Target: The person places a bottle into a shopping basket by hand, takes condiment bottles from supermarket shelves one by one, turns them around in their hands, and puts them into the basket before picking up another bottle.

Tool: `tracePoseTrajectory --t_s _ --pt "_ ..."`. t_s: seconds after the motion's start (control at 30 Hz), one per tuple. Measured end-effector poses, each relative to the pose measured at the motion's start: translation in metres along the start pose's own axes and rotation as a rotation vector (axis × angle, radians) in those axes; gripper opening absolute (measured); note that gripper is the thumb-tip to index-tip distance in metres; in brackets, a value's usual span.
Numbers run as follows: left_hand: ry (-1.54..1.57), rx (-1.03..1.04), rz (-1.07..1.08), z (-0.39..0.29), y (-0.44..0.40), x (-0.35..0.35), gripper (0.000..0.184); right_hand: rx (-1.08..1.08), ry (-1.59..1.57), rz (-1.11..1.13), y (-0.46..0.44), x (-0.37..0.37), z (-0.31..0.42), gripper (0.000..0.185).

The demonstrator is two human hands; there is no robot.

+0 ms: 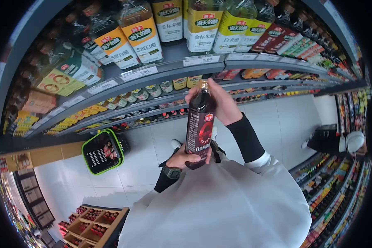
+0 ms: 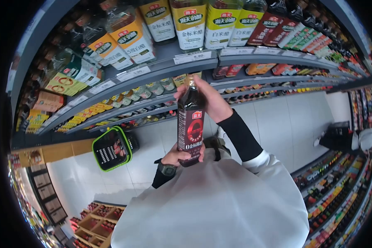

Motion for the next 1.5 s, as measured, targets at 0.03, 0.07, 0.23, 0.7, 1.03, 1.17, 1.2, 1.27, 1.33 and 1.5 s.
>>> tracePoseTrajectory --t_s 0.03,0.07,0.23,0.7,1.03,1.17,1.2,1.27,1.33,1.5 --pt "-0.144 0.002 -0.083 0.001 0.003 -0.011 0.063 0.007 0.015 -0.035 0.002 -0.002 -0.006 0.056" --pt "-0.290 0.010 -0.167 -0.001 0.007 -0.023 0.063 -0.047 0.032 -0.063 0.006 -0.002 -0.003 0.046" --pt "-0.801 0.038 -0.452 -0.013 0.022 -0.042 0.057 0.043 -0.085 -0.244 0.001 -0.023 -0.025 0.039" --pt "0.686 -0.033 0.494 0.037 -0.038 0.091 0.111 0.183 -0.649 0.407 0.010 -0.002 0.020 0.040" --pt "0.440 0.004 -0.013 0.063 -0.068 0.076 0.079 0.309 -0.314 0.013 0.007 -0.079 -0.006 0.034" --pt "0.324 -0.028 -0.146 0.070 -0.056 0.052 0.086 0.303 -0.341 -0.028 0.006 -0.081 -0.024 0.034" --pt "0.391 -0.037 -0.124 0.069 -0.054 0.052 0.093 0.300 -0.359 -0.018 0.005 -0.076 -0.025 0.034" --pt "0.408 -0.031 -0.100 0.063 -0.047 0.051 0.089 0.269 -0.339 -0.002 0.005 -0.065 -0.025 0.034" --pt "0.428 -0.051 -0.098 0.057 -0.039 0.049 0.088 0.245 -0.322 0.003 0.003 -0.056 -0.027 0.034" --pt "0.413 -0.058 -0.056 0.048 -0.026 0.038 0.085 0.179 -0.280 -0.031 0.001 -0.040 -0.028 0.032"
Point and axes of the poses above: each hand's wrist, its own y-axis away from the middle knuckle, its own x-axis out of the palm, z = x × y, the point moved 10 cm from there along -y, towards the middle knuckle, and after that the axes turned 10 degrees about -z, right-handed, at the moved point
